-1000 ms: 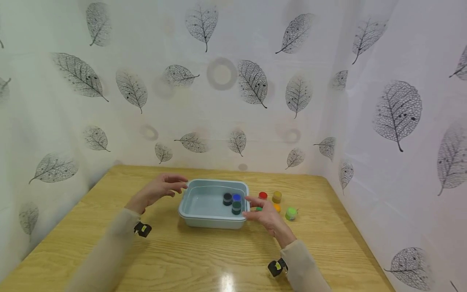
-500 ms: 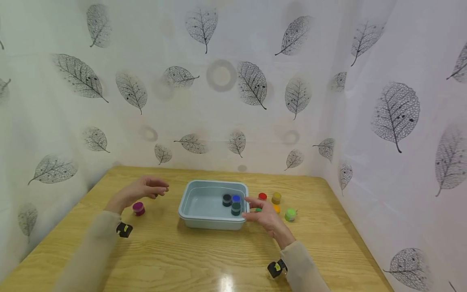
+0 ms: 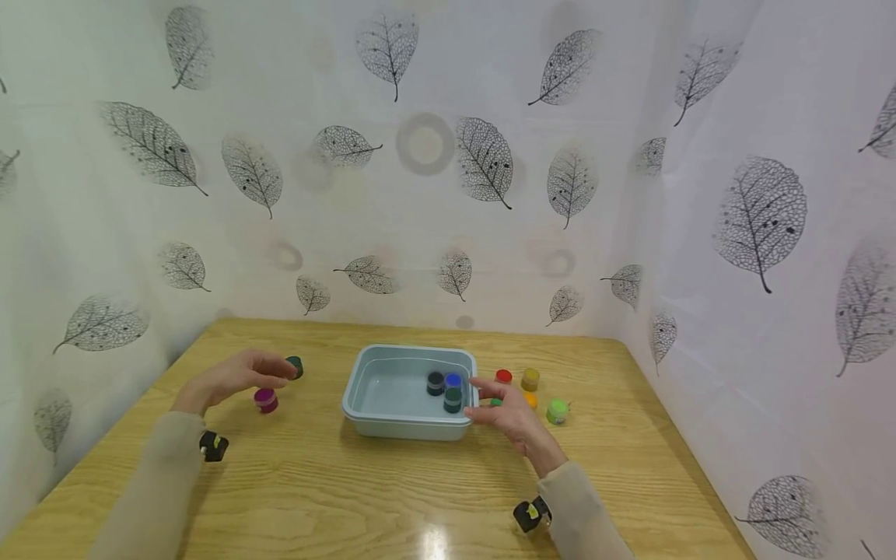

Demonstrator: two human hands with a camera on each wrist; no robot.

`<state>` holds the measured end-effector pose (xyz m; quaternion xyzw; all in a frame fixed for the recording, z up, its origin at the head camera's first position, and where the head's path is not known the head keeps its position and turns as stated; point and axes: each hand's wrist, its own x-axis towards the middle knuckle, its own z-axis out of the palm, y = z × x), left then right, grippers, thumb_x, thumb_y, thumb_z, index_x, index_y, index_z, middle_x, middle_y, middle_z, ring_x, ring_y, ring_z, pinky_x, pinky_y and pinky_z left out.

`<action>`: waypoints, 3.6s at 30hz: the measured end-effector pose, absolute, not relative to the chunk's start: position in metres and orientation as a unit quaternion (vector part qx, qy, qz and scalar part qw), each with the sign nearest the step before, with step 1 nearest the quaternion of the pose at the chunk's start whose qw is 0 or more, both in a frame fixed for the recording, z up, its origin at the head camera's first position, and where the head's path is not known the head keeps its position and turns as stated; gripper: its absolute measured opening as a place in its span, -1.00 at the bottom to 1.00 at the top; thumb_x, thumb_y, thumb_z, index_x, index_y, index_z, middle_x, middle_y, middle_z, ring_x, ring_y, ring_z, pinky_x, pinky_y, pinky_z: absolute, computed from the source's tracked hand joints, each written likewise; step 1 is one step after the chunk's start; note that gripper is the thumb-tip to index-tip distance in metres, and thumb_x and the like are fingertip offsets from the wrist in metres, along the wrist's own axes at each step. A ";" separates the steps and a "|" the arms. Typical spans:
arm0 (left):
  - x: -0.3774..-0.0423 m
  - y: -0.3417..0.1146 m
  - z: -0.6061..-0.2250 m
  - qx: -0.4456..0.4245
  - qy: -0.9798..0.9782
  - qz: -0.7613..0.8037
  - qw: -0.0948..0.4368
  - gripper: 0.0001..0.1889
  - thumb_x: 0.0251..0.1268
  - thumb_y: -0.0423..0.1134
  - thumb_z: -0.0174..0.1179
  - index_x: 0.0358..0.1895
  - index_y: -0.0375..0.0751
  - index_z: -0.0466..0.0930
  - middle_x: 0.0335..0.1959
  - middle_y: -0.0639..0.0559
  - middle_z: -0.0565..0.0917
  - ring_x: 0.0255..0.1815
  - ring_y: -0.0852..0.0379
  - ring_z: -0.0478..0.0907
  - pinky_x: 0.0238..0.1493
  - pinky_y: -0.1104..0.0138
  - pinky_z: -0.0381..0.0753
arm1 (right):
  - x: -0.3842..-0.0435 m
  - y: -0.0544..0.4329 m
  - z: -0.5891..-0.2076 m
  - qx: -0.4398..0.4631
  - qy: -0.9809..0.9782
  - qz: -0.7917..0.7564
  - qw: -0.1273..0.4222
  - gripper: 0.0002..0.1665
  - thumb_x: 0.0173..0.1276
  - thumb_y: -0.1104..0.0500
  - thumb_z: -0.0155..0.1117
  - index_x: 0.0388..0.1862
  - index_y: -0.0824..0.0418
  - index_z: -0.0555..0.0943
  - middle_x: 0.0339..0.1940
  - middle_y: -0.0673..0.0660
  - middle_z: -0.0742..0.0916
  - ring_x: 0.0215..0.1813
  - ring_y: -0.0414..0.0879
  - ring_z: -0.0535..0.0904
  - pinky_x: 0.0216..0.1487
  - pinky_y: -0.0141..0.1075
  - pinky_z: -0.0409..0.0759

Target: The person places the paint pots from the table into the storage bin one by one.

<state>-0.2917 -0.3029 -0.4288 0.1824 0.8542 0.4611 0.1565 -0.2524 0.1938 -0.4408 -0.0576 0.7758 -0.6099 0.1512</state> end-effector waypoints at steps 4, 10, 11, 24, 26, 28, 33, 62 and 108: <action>-0.292 -0.313 -0.435 0.176 0.858 0.457 0.154 -0.55 0.31 -0.28 0.26 0.18 -0.50 0.49 0.17 -0.43 0.55 0.11 -0.15 0.58 0.13 0.14 0.61 | -0.252 0.194 -0.441 -0.056 0.779 -0.607 0.150 -0.23 0.27 0.24 0.40 0.44 0.21 0.36 0.22 0.33 0.42 -0.09 -0.09 0.55 0.08 -0.07 0.64; -0.286 -0.322 -0.442 0.152 0.848 0.476 0.178 -0.45 0.22 -0.38 0.28 0.25 -0.54 0.39 0.17 -0.47 0.50 0.04 -0.06 0.58 -0.11 0.24 0.65 | -0.252 0.194 -0.441 -0.055 0.778 -0.608 0.149 -0.23 0.26 0.24 0.41 0.44 0.21 0.37 0.21 0.31 0.43 -0.10 -0.09 0.55 0.08 -0.07 0.64; -0.285 -0.323 -0.443 0.148 0.846 0.478 0.184 -0.43 0.21 -0.39 0.29 0.27 -0.54 0.37 0.17 -0.47 0.50 0.04 -0.06 0.57 -0.12 0.23 0.65 | -0.252 0.194 -0.441 -0.054 0.778 -0.607 0.149 -0.23 0.26 0.24 0.41 0.44 0.21 0.37 0.21 0.31 0.43 -0.10 -0.10 0.55 0.09 -0.07 0.64; -0.284 -0.330 -0.454 0.135 0.829 0.496 0.218 -0.48 0.13 -0.49 0.28 0.20 -0.56 0.41 0.09 -0.34 0.58 0.02 -0.01 0.55 -0.01 0.29 0.67 | -0.252 0.194 -0.441 -0.053 0.781 -0.605 0.147 -0.24 0.26 0.24 0.41 0.44 0.21 0.38 0.21 0.31 0.43 -0.11 -0.09 0.56 0.08 -0.07 0.65; -0.283 -0.330 -0.455 0.128 0.829 0.498 0.221 -0.49 0.15 -0.50 0.27 0.20 -0.56 0.42 0.09 -0.33 0.59 0.01 0.00 0.56 -0.01 0.29 0.67 | -0.252 0.193 -0.441 -0.053 0.781 -0.604 0.147 -0.24 0.26 0.23 0.41 0.44 0.20 0.38 0.23 0.31 0.43 -0.11 -0.09 0.56 0.08 -0.08 0.65; -0.282 -0.331 -0.455 0.123 0.829 0.499 0.220 -0.50 0.16 -0.51 0.26 0.19 -0.56 0.43 0.09 -0.33 0.59 0.01 0.00 0.56 0.00 0.28 0.66 | -0.251 0.193 -0.441 -0.050 0.781 -0.604 0.147 -0.24 0.26 0.23 0.41 0.43 0.19 0.38 0.26 0.32 0.42 -0.11 -0.09 0.55 0.08 -0.08 0.65; -0.281 -0.331 -0.456 0.103 0.834 0.497 0.214 -0.50 0.17 -0.48 0.28 0.19 -0.56 0.43 0.07 -0.32 0.62 -0.01 0.01 0.59 0.01 0.26 0.66 | -0.252 0.193 -0.442 -0.047 0.783 -0.603 0.147 -0.24 0.26 0.22 0.42 0.43 0.19 0.39 0.28 0.33 0.42 -0.11 -0.08 0.54 0.06 -0.09 0.66; -0.293 -0.277 -0.450 0.113 0.794 0.589 0.101 -0.42 0.28 -0.27 0.31 0.25 -0.58 0.38 0.07 -0.36 0.60 -0.03 0.06 0.67 0.03 0.28 0.69 | -0.256 0.197 -0.446 -0.060 0.770 -0.617 0.151 -0.22 0.24 0.23 0.43 0.43 0.22 0.38 0.21 0.31 0.42 -0.12 -0.10 0.56 0.04 -0.15 0.65; -0.279 -0.092 -0.430 0.063 0.825 0.560 -0.031 -0.67 0.14 -0.27 0.42 0.00 -0.13 0.65 -0.10 -0.08 0.69 -0.13 0.05 0.64 -0.16 0.30 0.72 | -0.258 0.201 -0.446 -0.062 0.772 -0.615 0.150 -0.22 0.23 0.23 0.44 0.43 0.22 0.38 0.23 0.32 0.43 -0.10 -0.08 0.51 -0.06 -0.30 0.64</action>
